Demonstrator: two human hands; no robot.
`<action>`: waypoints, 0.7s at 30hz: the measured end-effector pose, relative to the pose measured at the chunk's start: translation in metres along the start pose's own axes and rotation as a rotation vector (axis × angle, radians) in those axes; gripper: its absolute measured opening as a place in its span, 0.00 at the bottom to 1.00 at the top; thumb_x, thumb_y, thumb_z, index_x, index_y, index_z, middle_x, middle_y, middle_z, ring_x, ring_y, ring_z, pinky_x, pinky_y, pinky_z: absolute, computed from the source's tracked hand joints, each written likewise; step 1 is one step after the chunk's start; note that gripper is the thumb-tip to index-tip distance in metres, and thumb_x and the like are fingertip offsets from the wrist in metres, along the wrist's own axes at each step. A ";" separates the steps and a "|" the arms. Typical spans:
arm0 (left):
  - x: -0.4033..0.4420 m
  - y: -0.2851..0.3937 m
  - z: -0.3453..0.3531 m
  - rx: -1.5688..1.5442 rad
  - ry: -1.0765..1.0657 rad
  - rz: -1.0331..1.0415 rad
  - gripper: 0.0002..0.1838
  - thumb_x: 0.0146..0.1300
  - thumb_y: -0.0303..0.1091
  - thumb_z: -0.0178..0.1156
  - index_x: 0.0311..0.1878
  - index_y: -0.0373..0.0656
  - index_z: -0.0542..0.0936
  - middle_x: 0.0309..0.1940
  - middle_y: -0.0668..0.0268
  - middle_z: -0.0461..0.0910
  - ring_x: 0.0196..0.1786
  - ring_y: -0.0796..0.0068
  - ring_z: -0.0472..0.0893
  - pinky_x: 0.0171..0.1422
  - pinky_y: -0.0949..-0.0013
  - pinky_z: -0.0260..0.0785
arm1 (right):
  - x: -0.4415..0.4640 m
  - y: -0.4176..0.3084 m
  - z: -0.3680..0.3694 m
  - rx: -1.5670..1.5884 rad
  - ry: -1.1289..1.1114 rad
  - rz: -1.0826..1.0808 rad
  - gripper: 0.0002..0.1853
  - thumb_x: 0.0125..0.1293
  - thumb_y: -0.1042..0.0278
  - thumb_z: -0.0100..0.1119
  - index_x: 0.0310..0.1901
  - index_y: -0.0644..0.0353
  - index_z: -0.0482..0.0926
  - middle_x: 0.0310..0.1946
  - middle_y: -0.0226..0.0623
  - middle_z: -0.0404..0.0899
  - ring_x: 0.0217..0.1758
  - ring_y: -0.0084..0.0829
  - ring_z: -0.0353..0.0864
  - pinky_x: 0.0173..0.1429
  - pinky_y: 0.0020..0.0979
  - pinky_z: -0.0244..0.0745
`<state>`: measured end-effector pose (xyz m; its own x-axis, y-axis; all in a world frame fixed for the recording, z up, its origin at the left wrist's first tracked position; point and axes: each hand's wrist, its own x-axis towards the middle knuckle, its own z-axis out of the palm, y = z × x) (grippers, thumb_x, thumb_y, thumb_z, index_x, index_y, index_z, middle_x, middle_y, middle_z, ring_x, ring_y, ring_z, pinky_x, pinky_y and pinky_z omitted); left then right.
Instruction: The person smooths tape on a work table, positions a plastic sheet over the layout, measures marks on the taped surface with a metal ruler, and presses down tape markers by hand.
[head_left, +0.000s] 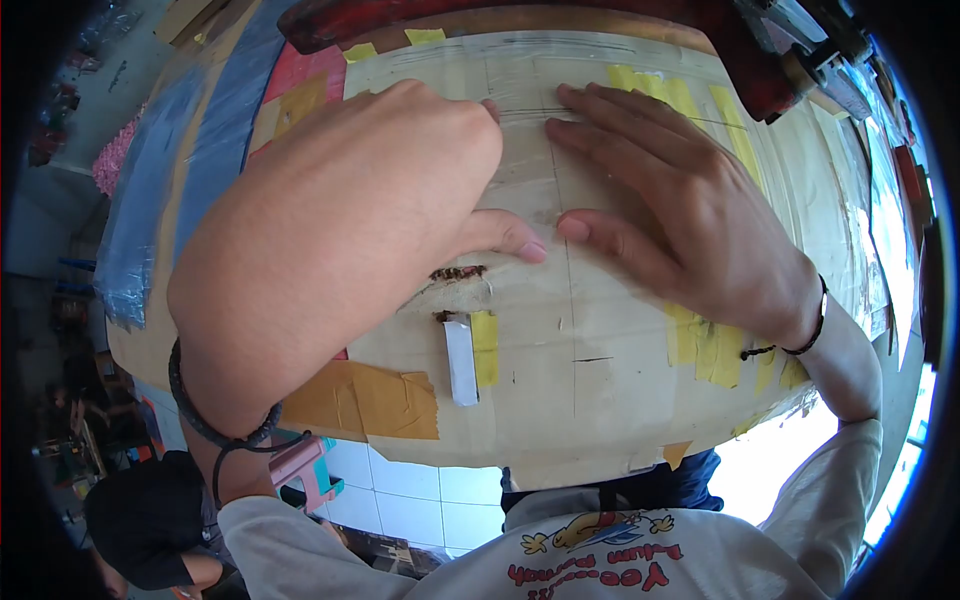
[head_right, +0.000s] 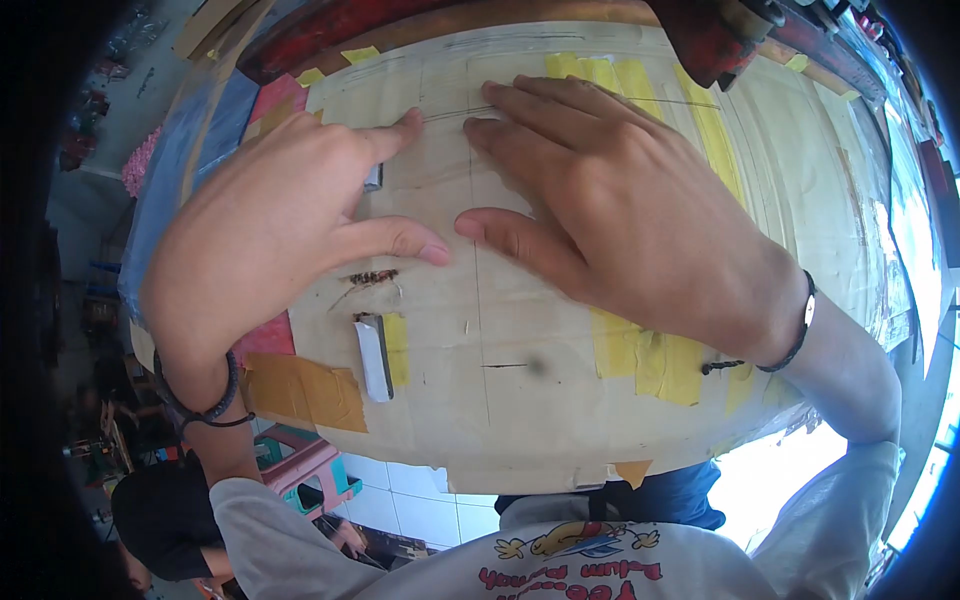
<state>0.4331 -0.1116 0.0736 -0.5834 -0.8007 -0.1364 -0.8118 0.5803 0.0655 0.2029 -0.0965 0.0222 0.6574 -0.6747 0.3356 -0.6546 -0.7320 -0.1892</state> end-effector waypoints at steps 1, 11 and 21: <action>0.001 0.002 -0.001 0.002 0.000 -0.016 0.43 0.55 0.57 0.71 0.62 0.28 0.76 0.20 0.46 0.76 0.32 0.47 0.81 0.42 0.56 0.74 | 0.000 0.001 0.001 -0.002 0.001 -0.005 0.31 0.67 0.50 0.64 0.63 0.68 0.76 0.67 0.54 0.73 0.73 0.55 0.68 0.77 0.50 0.62; 0.002 0.011 -0.010 0.063 -0.107 -0.125 0.45 0.53 0.63 0.69 0.61 0.30 0.78 0.27 0.43 0.81 0.39 0.46 0.83 0.50 0.55 0.76 | 0.001 0.003 -0.002 0.029 -0.038 -0.023 0.31 0.68 0.53 0.64 0.65 0.68 0.74 0.69 0.55 0.70 0.74 0.54 0.66 0.78 0.50 0.59; 0.005 0.014 -0.014 0.054 -0.160 -0.190 0.47 0.53 0.65 0.68 0.62 0.30 0.78 0.24 0.45 0.80 0.37 0.47 0.83 0.48 0.56 0.76 | 0.003 0.004 0.000 0.084 -0.036 -0.012 0.32 0.68 0.54 0.64 0.66 0.68 0.72 0.70 0.56 0.68 0.76 0.53 0.65 0.80 0.51 0.55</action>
<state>0.4185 -0.1095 0.0880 -0.4050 -0.8651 -0.2958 -0.9015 0.4318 -0.0283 0.2020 -0.1014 0.0222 0.6788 -0.6679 0.3052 -0.6140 -0.7442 -0.2630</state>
